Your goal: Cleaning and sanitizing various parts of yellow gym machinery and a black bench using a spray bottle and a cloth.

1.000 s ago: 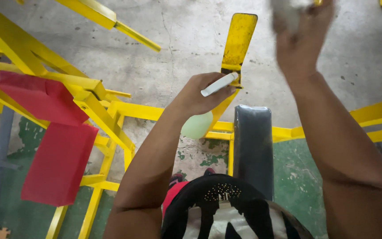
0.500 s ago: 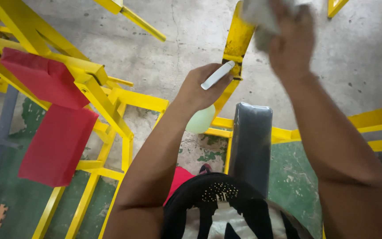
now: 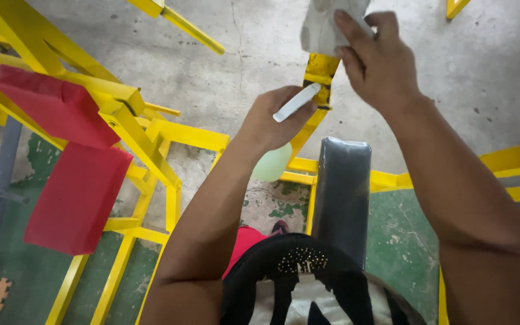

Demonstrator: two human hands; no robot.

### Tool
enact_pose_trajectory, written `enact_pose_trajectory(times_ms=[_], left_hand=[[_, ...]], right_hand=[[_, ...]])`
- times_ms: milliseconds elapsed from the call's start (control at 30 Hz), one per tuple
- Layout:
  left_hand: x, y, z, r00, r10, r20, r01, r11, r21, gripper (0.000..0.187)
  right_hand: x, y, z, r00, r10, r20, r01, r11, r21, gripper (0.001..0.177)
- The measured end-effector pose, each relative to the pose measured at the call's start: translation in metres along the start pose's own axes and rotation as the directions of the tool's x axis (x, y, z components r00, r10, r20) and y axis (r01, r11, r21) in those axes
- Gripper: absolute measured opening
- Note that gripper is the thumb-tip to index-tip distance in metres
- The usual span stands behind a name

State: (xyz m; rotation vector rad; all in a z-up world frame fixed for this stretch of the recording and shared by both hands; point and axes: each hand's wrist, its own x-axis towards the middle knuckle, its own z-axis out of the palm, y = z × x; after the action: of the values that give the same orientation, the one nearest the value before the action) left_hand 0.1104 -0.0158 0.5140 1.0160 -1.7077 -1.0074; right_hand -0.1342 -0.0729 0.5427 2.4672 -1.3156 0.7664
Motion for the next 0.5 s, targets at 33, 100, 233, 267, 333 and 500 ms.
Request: enact_pose_trajectory(times_ms=[33, 100, 233, 267, 333, 500], left_hand=[[-0.001, 0.001, 0.000, 1.000, 0.028, 0.001, -0.028, 0.999, -0.029, 0.026], [0.003, 0.002, -0.002, 0.999, 0.029, 0.024, -0.029, 1.000, 0.006, 0.027], [0.005, 0.015, -0.006, 1.000, -0.009, -0.003, 0.009, 0.999, 0.046, 0.026], [0.007, 0.013, -0.006, 1.000, -0.008, -0.001, 0.008, 0.999, 0.046, 0.026], [0.009, 0.009, -0.008, 0.997, -0.030, -0.069, 0.032, 0.999, 0.029, 0.025], [0.015, -0.001, -0.009, 0.991, 0.074, -0.108, -0.054, 0.983, 0.176, 0.026]], right_hand=[[0.000, -0.001, -0.001, 1.000, 0.004, -0.007, -0.004, 0.998, -0.067, 0.053], [0.001, -0.003, 0.006, 0.999, 0.028, 0.021, -0.025, 0.991, -0.133, 0.054], [-0.019, -0.013, 0.031, 0.973, 0.080, 0.216, -0.037, 0.980, -0.195, 0.056], [-0.018, -0.012, 0.031, 0.973, 0.081, 0.215, -0.038, 0.980, -0.196, 0.056], [-0.018, -0.011, 0.031, 0.932, 0.024, 0.362, 0.039, 0.986, -0.165, 0.055], [-0.004, 0.005, 0.015, 0.983, 0.046, 0.176, -0.007, 0.976, -0.220, 0.052]])
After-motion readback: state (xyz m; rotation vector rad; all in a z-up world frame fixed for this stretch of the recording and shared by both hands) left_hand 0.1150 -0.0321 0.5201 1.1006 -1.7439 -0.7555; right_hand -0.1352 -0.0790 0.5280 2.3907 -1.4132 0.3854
